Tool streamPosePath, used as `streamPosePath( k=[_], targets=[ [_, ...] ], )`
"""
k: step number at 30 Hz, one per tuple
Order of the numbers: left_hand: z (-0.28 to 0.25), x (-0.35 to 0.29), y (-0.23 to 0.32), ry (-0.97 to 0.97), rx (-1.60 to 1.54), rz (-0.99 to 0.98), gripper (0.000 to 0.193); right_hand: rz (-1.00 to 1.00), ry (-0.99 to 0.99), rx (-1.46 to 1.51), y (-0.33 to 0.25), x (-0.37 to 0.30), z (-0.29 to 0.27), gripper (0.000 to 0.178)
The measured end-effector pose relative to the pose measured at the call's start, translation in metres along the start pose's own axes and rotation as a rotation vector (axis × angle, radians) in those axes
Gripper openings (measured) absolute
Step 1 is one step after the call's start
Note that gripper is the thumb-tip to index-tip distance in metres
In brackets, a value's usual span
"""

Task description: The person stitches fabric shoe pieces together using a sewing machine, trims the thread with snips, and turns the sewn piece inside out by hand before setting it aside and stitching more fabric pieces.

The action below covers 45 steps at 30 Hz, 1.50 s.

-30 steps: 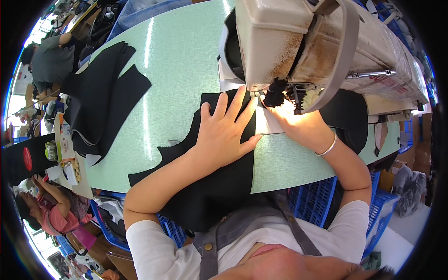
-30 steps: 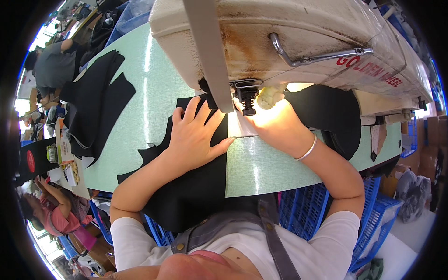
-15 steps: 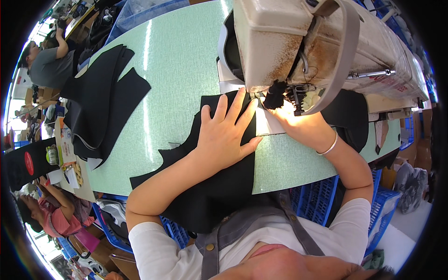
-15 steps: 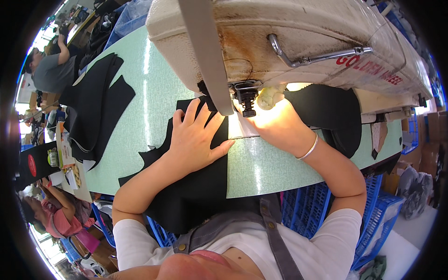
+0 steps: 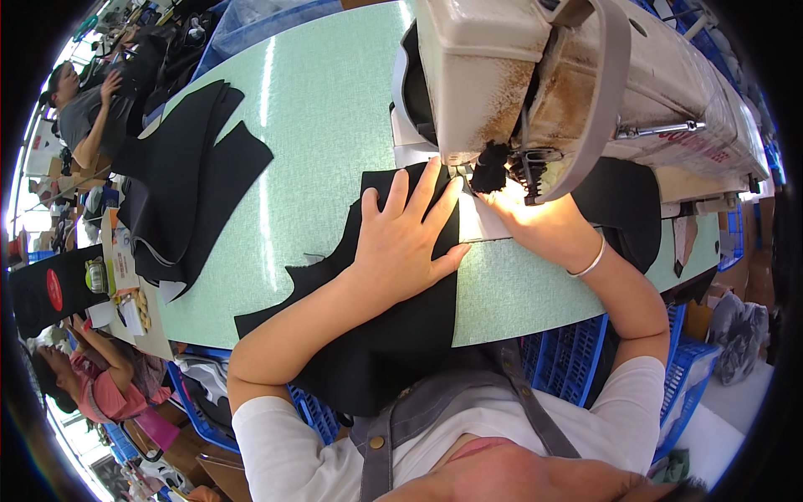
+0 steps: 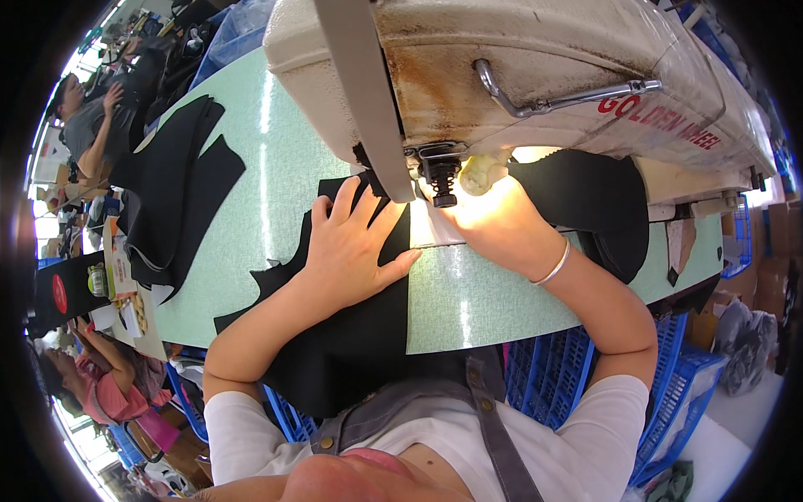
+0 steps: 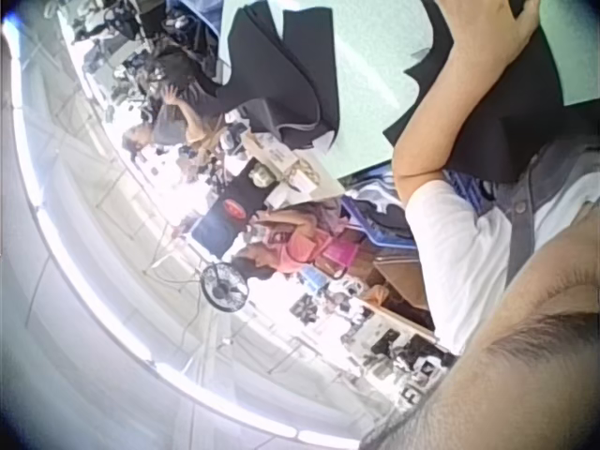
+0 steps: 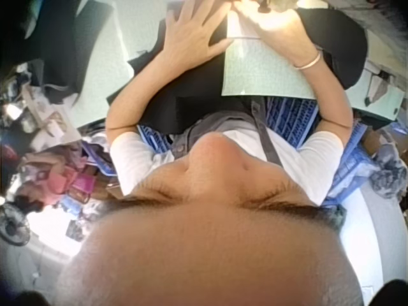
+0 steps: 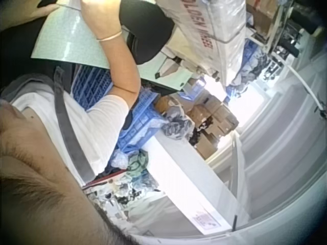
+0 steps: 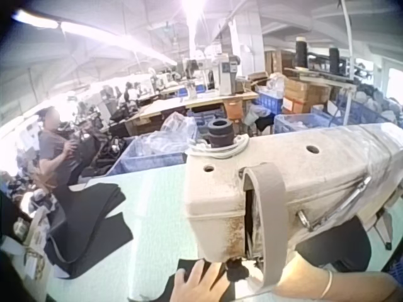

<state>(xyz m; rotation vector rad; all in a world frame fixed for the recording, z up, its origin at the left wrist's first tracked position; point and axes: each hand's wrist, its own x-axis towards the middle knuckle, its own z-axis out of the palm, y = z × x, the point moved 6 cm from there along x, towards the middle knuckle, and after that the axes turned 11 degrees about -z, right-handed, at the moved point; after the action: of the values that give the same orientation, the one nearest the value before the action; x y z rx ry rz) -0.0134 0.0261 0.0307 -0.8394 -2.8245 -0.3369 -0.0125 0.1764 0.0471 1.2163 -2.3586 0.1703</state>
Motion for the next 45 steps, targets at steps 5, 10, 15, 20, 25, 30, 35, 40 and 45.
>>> streamPosePath(
  k=[5,10,15,20,25,30,35,40,45],
  targets=[
    [-0.001,-0.001,0.000,0.028,0.008,0.007,0.060,-0.008,0.005,-0.010,-0.002,0.002,-0.004,0.031],
    [0.000,-0.002,0.001,0.015,-0.016,0.004,0.060,0.002,-0.009,-0.003,-0.001,0.002,-0.002,0.033],
    [0.000,-0.003,0.002,-0.009,-0.021,-0.004,0.061,0.000,-0.031,0.002,-0.001,0.002,-0.005,0.030],
    [-0.003,0.000,0.000,-0.008,-0.016,-0.002,0.062,-0.009,-0.016,0.015,-0.002,0.000,-0.002,0.022],
    [-0.015,0.002,-0.013,-0.120,-0.028,0.040,0.066,0.051,0.050,0.231,0.015,-0.012,0.007,0.014],
    [-0.020,0.001,-0.014,-0.376,-0.127,0.113,0.085,0.010,0.070,0.206,0.020,-0.010,0.002,0.015],
    [-0.017,-0.004,-0.009,-0.309,-0.125,0.099,0.084,0.022,0.110,0.213,0.018,-0.001,-0.005,0.013],
    [-0.013,-0.001,-0.012,-0.299,-0.110,0.094,0.083,0.071,0.126,0.298,0.022,-0.005,0.006,0.010],
    [-0.014,-0.001,-0.015,-0.305,-0.092,0.099,0.086,-0.016,0.053,0.178,0.014,-0.002,0.000,0.010]
  ],
)
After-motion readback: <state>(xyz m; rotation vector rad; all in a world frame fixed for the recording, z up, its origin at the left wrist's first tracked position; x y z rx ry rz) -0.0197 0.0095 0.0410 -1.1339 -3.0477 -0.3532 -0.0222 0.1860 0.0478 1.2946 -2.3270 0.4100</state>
